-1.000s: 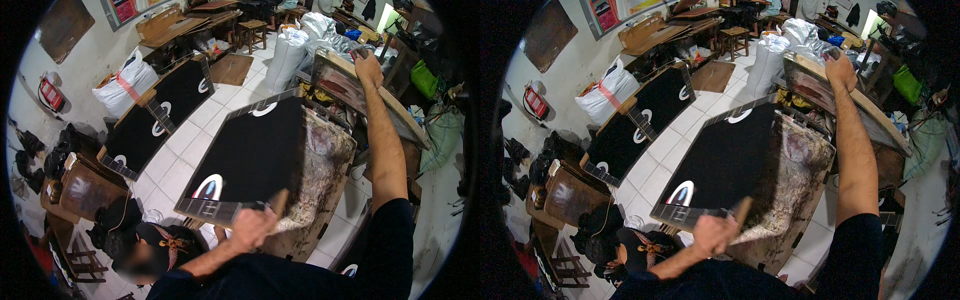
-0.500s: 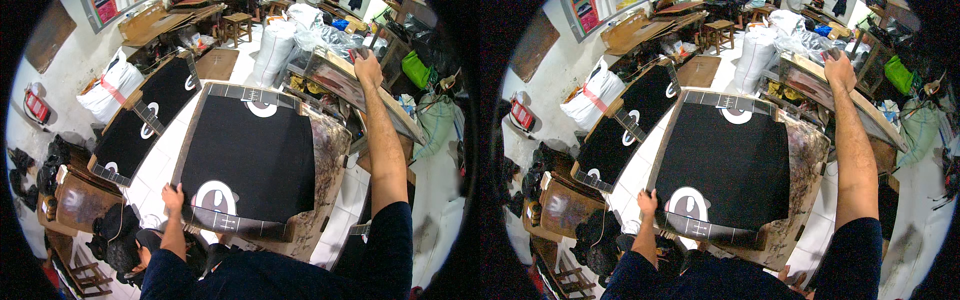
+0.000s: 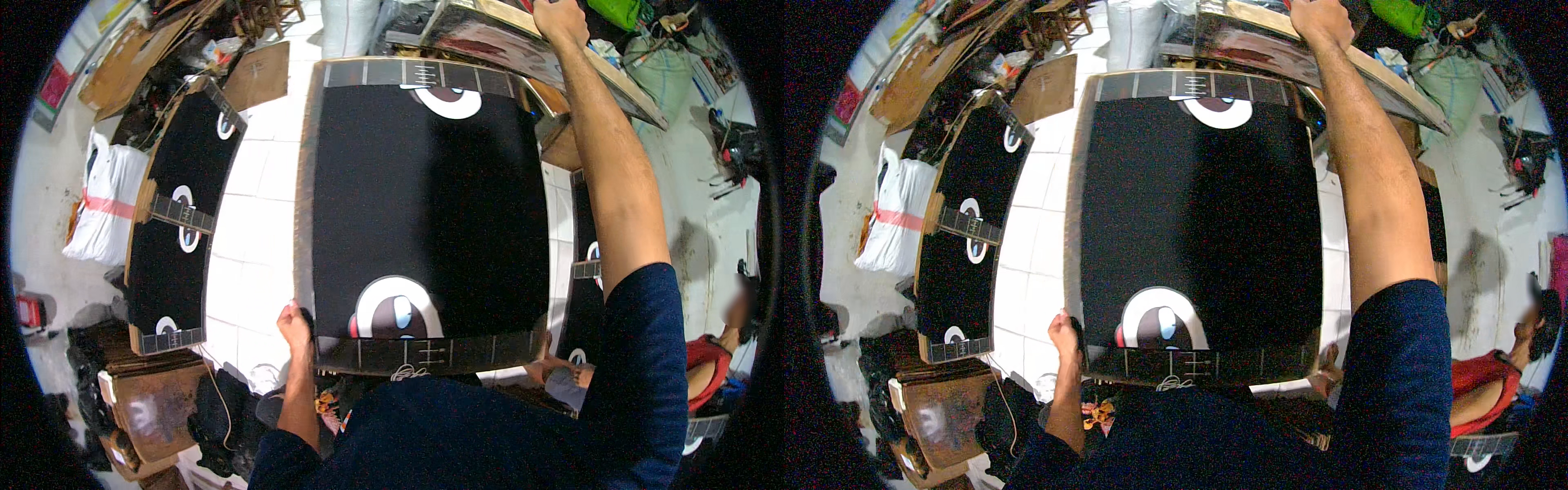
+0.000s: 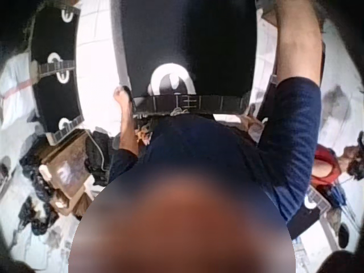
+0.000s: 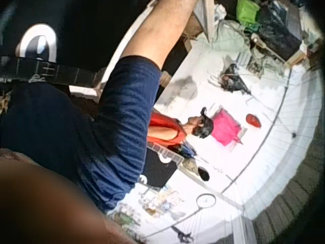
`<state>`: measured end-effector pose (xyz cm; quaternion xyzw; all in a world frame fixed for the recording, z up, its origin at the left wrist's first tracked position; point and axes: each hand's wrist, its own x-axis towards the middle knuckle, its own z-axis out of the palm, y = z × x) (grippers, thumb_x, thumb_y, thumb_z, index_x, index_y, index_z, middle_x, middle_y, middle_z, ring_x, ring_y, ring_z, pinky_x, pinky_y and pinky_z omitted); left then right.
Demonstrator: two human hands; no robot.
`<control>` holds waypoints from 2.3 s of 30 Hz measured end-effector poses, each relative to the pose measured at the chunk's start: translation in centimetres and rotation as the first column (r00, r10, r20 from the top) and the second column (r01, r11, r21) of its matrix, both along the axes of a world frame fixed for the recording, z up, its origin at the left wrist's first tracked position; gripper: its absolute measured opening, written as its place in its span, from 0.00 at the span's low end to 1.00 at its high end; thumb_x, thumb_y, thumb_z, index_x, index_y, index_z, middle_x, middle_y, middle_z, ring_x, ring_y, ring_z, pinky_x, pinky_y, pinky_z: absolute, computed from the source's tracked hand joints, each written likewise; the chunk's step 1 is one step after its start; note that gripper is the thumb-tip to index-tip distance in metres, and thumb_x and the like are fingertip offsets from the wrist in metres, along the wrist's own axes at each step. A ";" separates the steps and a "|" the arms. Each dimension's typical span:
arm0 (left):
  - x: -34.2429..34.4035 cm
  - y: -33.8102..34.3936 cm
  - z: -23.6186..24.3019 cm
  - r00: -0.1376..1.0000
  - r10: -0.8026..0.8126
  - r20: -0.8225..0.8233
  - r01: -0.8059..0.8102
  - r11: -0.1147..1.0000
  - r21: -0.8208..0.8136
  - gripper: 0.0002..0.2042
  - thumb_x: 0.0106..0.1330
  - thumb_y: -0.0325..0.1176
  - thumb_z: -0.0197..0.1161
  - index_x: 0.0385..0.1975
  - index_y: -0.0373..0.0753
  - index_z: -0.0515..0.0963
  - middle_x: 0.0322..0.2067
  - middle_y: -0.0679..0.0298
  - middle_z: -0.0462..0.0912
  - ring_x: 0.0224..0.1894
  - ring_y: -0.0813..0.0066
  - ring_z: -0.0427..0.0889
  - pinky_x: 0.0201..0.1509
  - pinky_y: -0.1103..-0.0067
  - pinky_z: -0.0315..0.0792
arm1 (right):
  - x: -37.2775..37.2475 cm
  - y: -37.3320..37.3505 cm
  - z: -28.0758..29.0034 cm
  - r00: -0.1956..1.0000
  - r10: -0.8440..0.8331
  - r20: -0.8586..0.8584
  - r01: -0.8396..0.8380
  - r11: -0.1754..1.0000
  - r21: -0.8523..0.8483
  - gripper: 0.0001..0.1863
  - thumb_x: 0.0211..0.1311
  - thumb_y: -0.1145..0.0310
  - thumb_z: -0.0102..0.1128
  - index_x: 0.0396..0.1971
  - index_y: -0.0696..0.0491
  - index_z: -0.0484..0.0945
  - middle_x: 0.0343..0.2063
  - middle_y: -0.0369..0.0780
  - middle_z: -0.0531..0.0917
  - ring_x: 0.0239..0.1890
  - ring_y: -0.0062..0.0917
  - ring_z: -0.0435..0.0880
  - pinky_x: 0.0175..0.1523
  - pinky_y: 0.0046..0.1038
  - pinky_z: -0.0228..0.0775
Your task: The person performs screen printing on black t-shirts. They position a screen frame over the shirt, apply red ink, and use a squeegee to pull the ink across the screen to transfer the design. The person repeats this process on multiple shirts.
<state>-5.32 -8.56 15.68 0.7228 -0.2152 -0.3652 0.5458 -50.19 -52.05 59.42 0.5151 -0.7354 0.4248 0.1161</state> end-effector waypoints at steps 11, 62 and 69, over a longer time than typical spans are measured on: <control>-2.9 1.1 -0.8 0.794 -0.392 0.465 0.305 0.918 0.254 0.24 0.61 0.48 0.77 0.39 0.33 0.77 0.28 0.63 0.82 0.31 0.73 0.78 0.37 0.72 0.74 | 0.2 1.0 -0.5 1.000 0.013 0.019 -0.014 1.000 0.025 0.19 0.62 0.53 0.61 0.51 0.43 0.83 0.47 0.50 0.87 0.54 0.49 0.85 0.58 0.46 0.75; -26.3 -23.3 11.5 0.534 0.099 -0.839 0.117 0.975 0.189 0.34 0.70 0.66 0.49 0.61 0.42 0.73 0.56 0.58 0.75 0.57 0.63 0.72 0.60 0.62 0.66 | -1.8 12.2 -29.1 0.836 0.545 -0.064 -0.549 0.834 -0.057 0.10 0.66 0.71 0.61 0.46 0.52 0.83 0.43 0.45 0.87 0.48 0.43 0.86 0.53 0.40 0.77; -24.6 -21.6 2.8 0.667 -0.272 0.694 0.417 0.908 -0.046 0.45 0.53 0.51 0.81 0.66 0.31 0.68 0.60 0.46 0.75 0.63 0.49 0.75 0.67 0.60 0.67 | -3.6 -0.8 -34.4 0.705 0.707 -0.049 -0.626 0.653 0.425 0.20 0.51 0.79 0.61 0.46 0.54 0.82 0.42 0.46 0.86 0.49 0.47 0.84 0.54 0.43 0.75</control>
